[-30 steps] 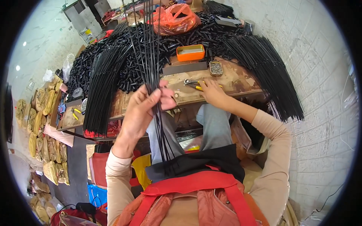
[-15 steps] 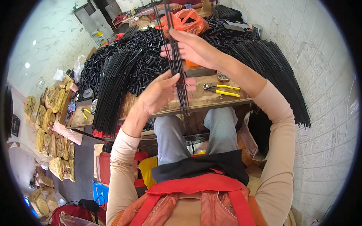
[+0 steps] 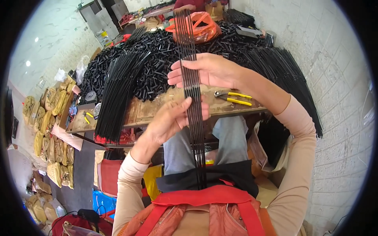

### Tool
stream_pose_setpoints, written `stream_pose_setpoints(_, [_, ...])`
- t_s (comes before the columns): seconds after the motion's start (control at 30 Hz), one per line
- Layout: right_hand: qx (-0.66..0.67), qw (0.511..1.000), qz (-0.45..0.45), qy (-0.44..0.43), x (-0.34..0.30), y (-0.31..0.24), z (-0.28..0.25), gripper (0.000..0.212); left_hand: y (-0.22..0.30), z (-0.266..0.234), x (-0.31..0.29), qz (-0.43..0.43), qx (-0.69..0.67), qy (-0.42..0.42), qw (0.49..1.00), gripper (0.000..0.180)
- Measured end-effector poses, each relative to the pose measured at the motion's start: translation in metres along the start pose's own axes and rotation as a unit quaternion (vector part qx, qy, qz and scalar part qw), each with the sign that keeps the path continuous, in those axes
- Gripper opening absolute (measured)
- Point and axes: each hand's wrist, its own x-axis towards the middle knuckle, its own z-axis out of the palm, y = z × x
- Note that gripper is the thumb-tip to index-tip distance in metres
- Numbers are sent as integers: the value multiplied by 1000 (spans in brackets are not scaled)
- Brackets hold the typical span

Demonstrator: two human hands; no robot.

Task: Assembling and securing bundles of black rods using plastic clips and cutting the excess with pliers.

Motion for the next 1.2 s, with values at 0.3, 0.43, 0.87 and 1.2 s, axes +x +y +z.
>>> stream_pose_setpoints(0.3, [-26,999,13,27,-19,-4,12,40,2,19,-6,28,-19,15,999,39])
stream_pose_setpoints(0.43, [-116,986,-74,94,-13,-11,10,36,19,11,18,38,23,0,999,39])
stream_pose_setpoints(0.87, [-406,909,8,89,-70,174,-5,19,-36,-106,106,-109,-203,48,972,52])
stream_pose_setpoints(1.2, [-361,915,-49,170,-16,183,-71,26,-41,-173,80,2,-81,152,985,27])
